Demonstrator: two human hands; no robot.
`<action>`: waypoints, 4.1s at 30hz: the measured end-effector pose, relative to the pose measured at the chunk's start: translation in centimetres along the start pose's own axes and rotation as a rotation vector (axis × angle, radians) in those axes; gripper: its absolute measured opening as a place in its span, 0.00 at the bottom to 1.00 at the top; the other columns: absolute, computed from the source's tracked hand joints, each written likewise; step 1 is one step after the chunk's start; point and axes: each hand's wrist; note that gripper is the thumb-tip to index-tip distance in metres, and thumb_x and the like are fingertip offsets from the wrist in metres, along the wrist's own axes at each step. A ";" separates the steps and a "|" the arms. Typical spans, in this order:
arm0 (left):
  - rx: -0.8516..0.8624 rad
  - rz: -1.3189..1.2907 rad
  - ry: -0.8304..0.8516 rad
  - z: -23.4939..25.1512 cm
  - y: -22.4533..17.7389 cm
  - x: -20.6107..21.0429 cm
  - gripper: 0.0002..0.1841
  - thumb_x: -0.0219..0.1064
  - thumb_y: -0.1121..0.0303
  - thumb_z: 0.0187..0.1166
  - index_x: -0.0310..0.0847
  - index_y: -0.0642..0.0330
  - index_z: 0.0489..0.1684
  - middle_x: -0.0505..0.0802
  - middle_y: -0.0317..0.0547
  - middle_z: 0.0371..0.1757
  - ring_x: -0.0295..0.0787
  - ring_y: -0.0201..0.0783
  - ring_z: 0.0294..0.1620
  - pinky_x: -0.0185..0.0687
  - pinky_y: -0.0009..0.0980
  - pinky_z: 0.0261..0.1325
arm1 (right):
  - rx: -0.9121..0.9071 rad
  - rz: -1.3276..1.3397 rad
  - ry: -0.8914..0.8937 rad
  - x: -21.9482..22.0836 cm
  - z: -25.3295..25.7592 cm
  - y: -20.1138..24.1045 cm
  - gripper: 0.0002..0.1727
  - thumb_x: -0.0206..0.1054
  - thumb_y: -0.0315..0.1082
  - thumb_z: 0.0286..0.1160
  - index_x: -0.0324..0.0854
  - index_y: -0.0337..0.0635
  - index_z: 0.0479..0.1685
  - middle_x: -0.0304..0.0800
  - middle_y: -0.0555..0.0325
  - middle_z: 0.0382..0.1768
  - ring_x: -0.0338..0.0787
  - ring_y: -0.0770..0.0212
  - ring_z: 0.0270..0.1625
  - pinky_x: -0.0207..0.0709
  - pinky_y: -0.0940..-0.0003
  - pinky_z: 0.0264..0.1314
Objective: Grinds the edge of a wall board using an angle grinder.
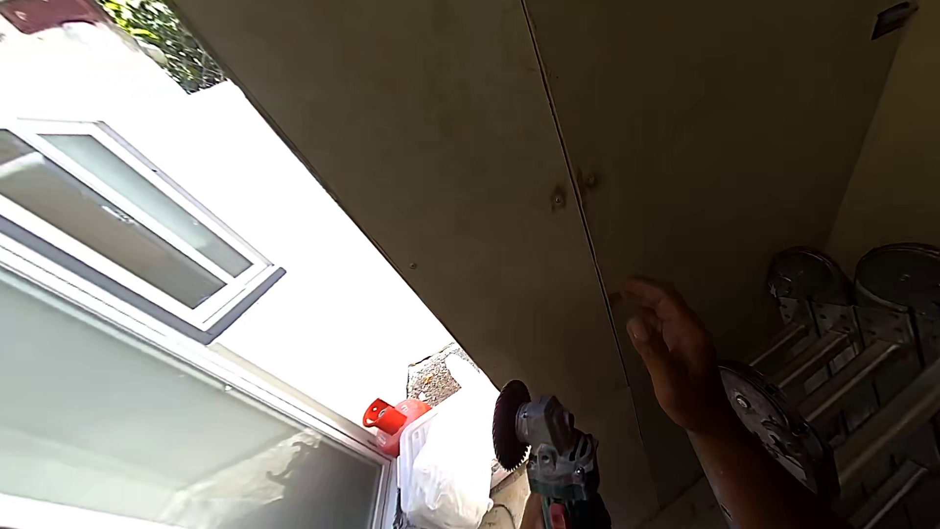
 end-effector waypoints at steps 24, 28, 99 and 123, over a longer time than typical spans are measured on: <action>0.017 0.062 0.356 9.3 0.5 9.3 0.38 0.64 0.42 0.83 0.65 0.73 0.72 0.91 0.45 0.53 0.91 0.31 0.53 0.88 0.33 0.62 | 0.542 0.472 0.017 -2.8 -19.2 -1.1 0.33 0.85 0.26 0.43 0.79 0.38 0.56 0.96 0.60 0.43 0.95 0.67 0.46 0.91 0.69 0.54; 0.017 0.172 0.231 9.3 -0.4 10.1 0.36 0.64 0.46 0.85 0.66 0.76 0.71 0.92 0.48 0.49 0.93 0.34 0.48 0.91 0.34 0.58 | 0.482 0.655 0.091 -2.9 -18.8 -2.4 0.29 0.86 0.32 0.50 0.84 0.47 0.57 0.96 0.60 0.44 0.95 0.66 0.45 0.91 0.66 0.53; 0.033 0.347 0.050 21.2 -9.7 11.3 0.31 0.80 0.56 0.70 0.76 0.67 0.65 0.94 0.49 0.47 0.94 0.36 0.49 0.91 0.34 0.57 | 0.162 -0.522 -0.225 -0.2 -1.0 0.4 0.40 0.79 0.47 0.51 0.72 0.36 0.67 0.91 0.61 0.44 0.91 0.71 0.48 0.87 0.68 0.53; 0.107 0.309 0.059 20.1 -8.8 10.9 0.33 0.81 0.59 0.69 0.74 0.71 0.66 0.94 0.49 0.48 0.94 0.35 0.50 0.91 0.33 0.59 | 0.063 -0.598 -0.257 0.2 -2.2 -0.2 0.43 0.77 0.52 0.52 0.73 0.33 0.67 0.91 0.59 0.44 0.91 0.73 0.46 0.86 0.71 0.51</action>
Point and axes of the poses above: each hand's wrist, its own z-axis towards the middle knuckle, its own x-axis out of the palm, y = z × x
